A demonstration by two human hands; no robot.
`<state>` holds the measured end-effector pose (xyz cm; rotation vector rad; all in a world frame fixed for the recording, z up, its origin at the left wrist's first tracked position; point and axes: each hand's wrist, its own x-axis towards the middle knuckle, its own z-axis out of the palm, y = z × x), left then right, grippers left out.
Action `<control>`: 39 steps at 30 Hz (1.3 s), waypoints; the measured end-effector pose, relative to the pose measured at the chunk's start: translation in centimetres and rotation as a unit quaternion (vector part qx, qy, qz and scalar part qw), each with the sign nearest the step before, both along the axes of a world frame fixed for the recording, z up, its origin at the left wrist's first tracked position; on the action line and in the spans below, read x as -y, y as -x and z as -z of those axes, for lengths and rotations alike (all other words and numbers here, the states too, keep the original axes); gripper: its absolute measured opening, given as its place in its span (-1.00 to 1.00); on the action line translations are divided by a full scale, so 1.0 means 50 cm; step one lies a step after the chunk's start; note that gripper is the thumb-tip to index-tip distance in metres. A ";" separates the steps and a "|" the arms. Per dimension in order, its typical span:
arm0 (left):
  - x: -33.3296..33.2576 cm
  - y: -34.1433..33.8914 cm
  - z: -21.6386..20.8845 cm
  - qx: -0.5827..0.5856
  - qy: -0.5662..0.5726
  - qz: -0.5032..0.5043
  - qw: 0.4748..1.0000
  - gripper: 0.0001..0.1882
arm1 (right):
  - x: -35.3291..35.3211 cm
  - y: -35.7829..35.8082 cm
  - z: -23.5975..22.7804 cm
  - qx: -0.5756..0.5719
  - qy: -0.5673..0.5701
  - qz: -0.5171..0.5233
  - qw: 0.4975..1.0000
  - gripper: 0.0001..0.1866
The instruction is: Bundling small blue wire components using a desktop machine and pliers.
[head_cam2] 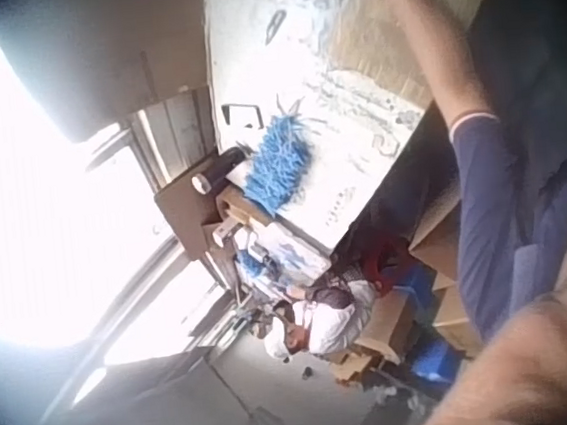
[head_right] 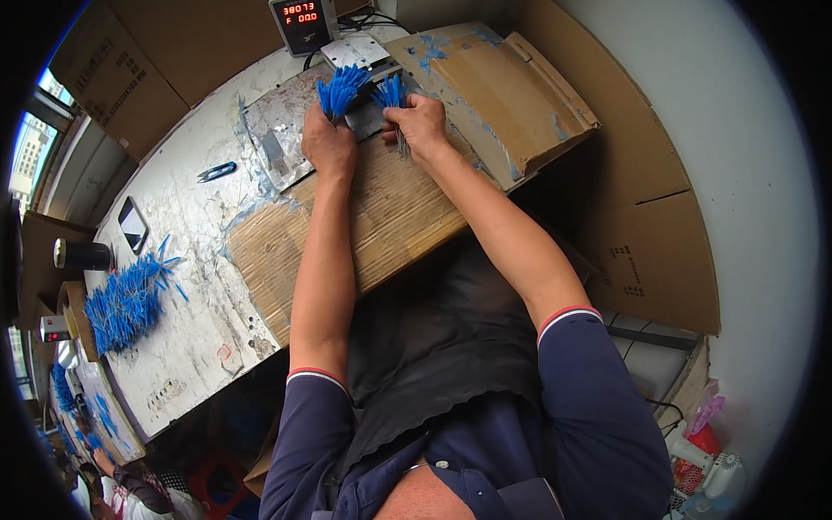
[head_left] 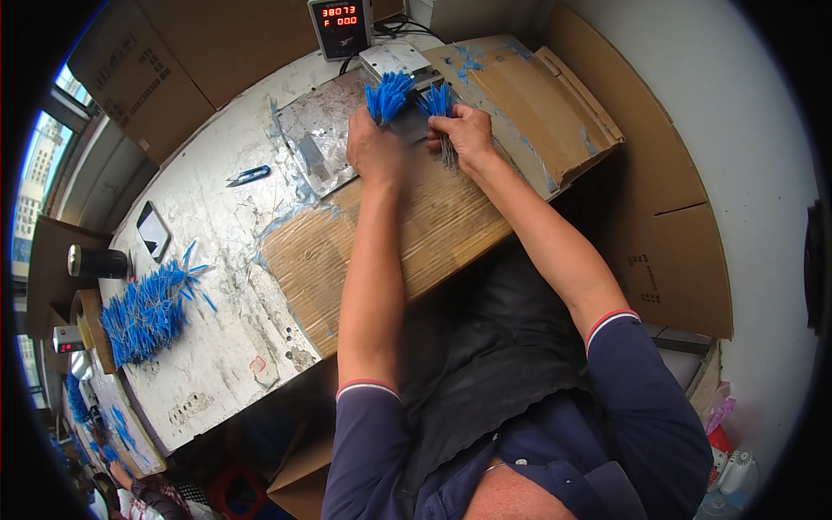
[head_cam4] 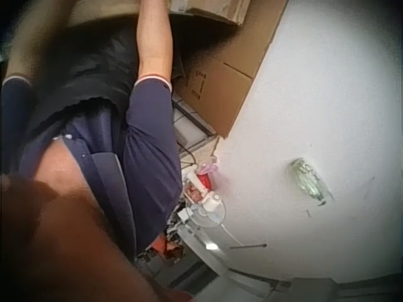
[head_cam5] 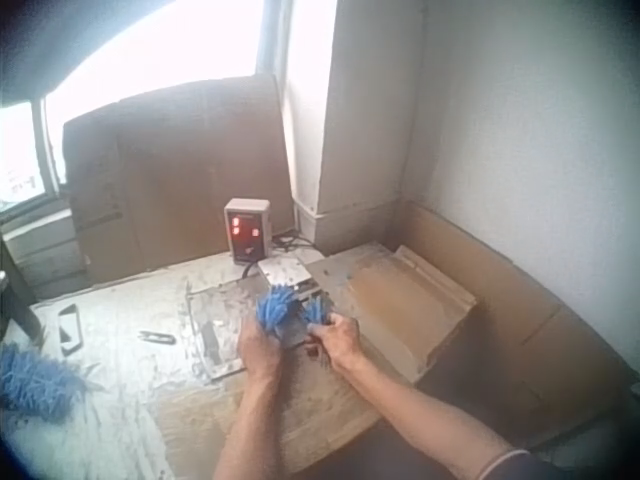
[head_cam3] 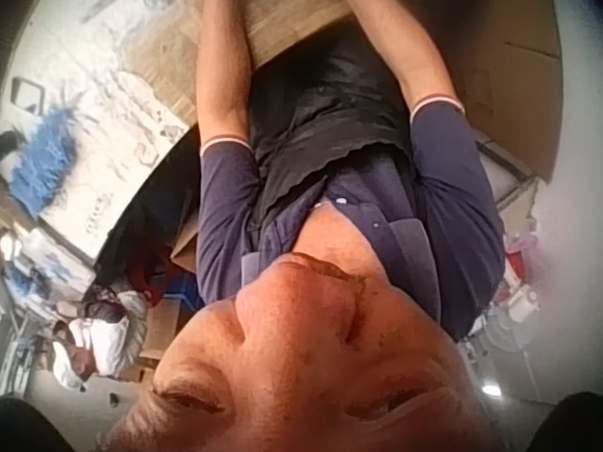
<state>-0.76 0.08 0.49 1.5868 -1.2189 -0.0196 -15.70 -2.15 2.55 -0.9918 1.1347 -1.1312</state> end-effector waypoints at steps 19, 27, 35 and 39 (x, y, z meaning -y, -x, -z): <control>-0.005 0.004 -0.007 -0.015 0.004 0.001 1.000 -0.78 | -0.001 0.006 -0.008 0.044 -0.026 0.038 0.998 -0.83; 0.003 -0.003 -0.001 -0.029 0.016 -0.013 0.999 -0.79 | 0.029 -0.016 -0.017 -0.044 -0.056 0.055 0.996 -0.83; 0.000 -0.003 -0.002 -0.042 0.008 -0.001 0.999 -0.79 | 0.046 -0.044 -0.026 -0.101 -0.036 0.095 0.990 -0.83; 0.001 -0.001 0.000 -0.044 0.015 -0.003 0.999 -0.79 | 0.048 -0.051 -0.030 -0.113 -0.021 0.097 0.989 -0.82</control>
